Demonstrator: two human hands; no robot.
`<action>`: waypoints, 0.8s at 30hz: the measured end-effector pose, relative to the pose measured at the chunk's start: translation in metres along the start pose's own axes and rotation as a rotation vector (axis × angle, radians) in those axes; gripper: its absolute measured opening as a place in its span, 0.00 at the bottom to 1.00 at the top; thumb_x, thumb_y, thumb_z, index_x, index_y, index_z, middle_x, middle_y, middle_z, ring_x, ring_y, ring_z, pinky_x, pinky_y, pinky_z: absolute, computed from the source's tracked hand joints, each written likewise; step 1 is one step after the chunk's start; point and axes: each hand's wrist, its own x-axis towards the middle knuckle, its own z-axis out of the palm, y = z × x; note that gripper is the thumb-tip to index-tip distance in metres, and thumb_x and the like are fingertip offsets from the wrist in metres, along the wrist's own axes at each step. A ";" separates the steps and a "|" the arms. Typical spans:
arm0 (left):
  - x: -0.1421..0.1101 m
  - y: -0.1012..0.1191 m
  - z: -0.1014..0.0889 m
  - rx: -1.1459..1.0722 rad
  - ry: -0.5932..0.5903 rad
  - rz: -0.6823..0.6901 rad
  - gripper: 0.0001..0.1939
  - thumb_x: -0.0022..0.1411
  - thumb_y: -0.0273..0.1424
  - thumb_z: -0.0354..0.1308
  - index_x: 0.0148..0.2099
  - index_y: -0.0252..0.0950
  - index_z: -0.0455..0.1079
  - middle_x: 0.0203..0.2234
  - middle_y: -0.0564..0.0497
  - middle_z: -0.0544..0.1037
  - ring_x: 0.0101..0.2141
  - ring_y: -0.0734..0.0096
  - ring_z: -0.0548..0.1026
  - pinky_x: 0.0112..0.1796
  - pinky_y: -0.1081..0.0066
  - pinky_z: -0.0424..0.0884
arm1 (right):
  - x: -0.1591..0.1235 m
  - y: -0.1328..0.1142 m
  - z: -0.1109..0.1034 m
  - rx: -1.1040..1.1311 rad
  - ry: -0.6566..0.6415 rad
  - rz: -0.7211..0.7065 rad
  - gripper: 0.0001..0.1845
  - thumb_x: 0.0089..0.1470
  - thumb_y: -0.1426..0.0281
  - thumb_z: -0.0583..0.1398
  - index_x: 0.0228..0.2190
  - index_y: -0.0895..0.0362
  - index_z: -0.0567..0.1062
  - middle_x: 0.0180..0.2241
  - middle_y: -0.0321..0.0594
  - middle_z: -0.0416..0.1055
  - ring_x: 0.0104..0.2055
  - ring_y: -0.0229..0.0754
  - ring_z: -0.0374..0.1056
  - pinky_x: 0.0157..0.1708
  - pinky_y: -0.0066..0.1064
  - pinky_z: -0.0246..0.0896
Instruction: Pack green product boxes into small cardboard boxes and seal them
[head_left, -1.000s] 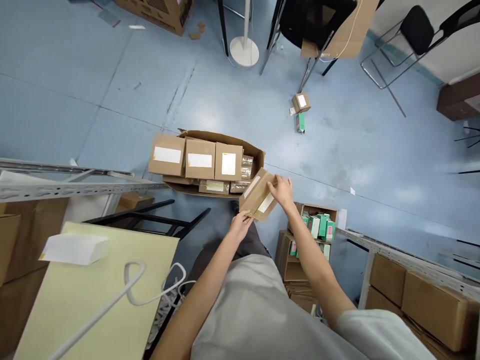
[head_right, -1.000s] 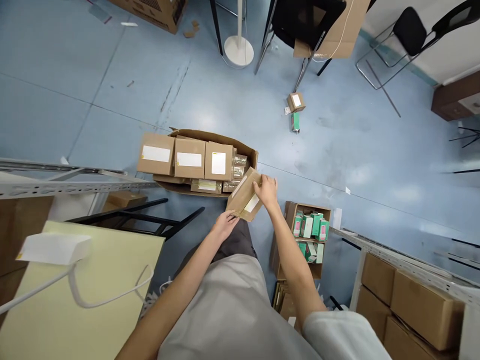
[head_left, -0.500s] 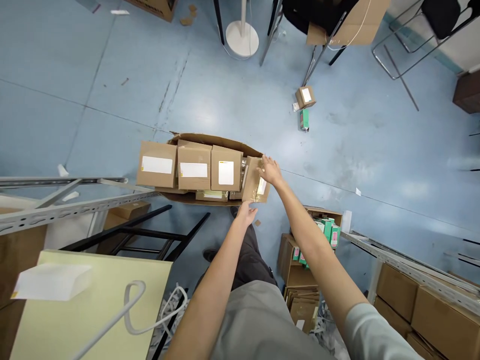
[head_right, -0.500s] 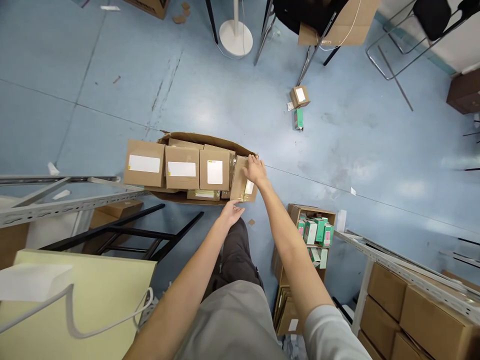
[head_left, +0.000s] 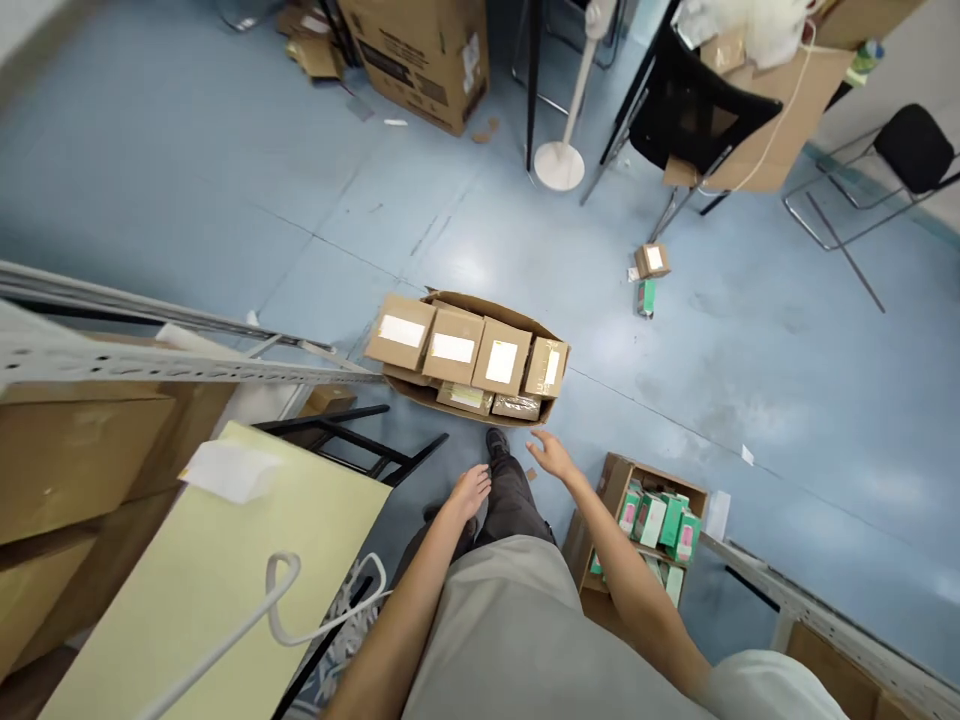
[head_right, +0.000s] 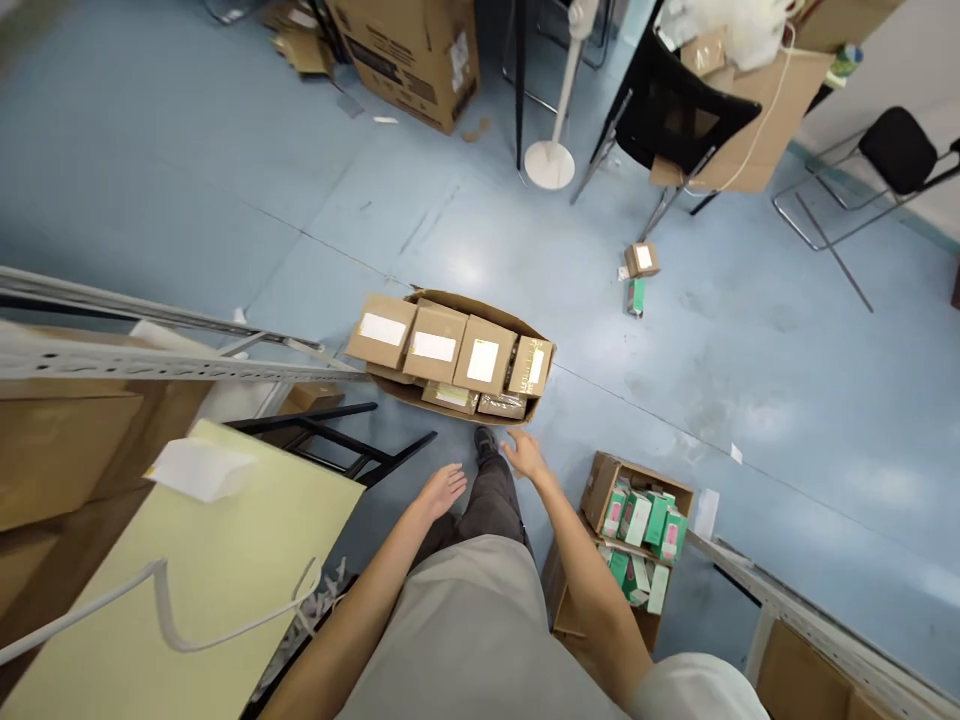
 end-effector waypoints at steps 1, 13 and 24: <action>-0.007 0.000 -0.011 -0.024 -0.011 0.015 0.12 0.65 0.34 0.69 0.49 0.39 0.75 0.62 0.30 0.76 0.65 0.51 0.76 0.67 0.55 0.70 | -0.011 -0.009 0.007 -0.015 -0.041 -0.021 0.22 0.68 0.68 0.63 0.60 0.59 0.82 0.62 0.55 0.79 0.68 0.56 0.74 0.71 0.50 0.64; -0.089 -0.020 -0.139 -0.417 -0.246 0.333 0.11 0.70 0.28 0.58 0.51 0.36 0.78 0.64 0.33 0.79 0.66 0.55 0.77 0.69 0.57 0.69 | -0.091 -0.133 0.071 -0.172 -0.215 -0.348 0.21 0.72 0.68 0.60 0.61 0.57 0.80 0.64 0.53 0.78 0.69 0.56 0.73 0.76 0.54 0.53; -0.108 -0.153 -0.180 -0.124 -0.366 0.346 0.12 0.68 0.30 0.61 0.52 0.37 0.80 0.63 0.37 0.80 0.67 0.57 0.76 0.70 0.60 0.67 | -0.251 -0.044 0.153 0.158 0.247 -0.157 0.20 0.71 0.65 0.62 0.61 0.53 0.81 0.62 0.48 0.80 0.66 0.52 0.75 0.71 0.46 0.63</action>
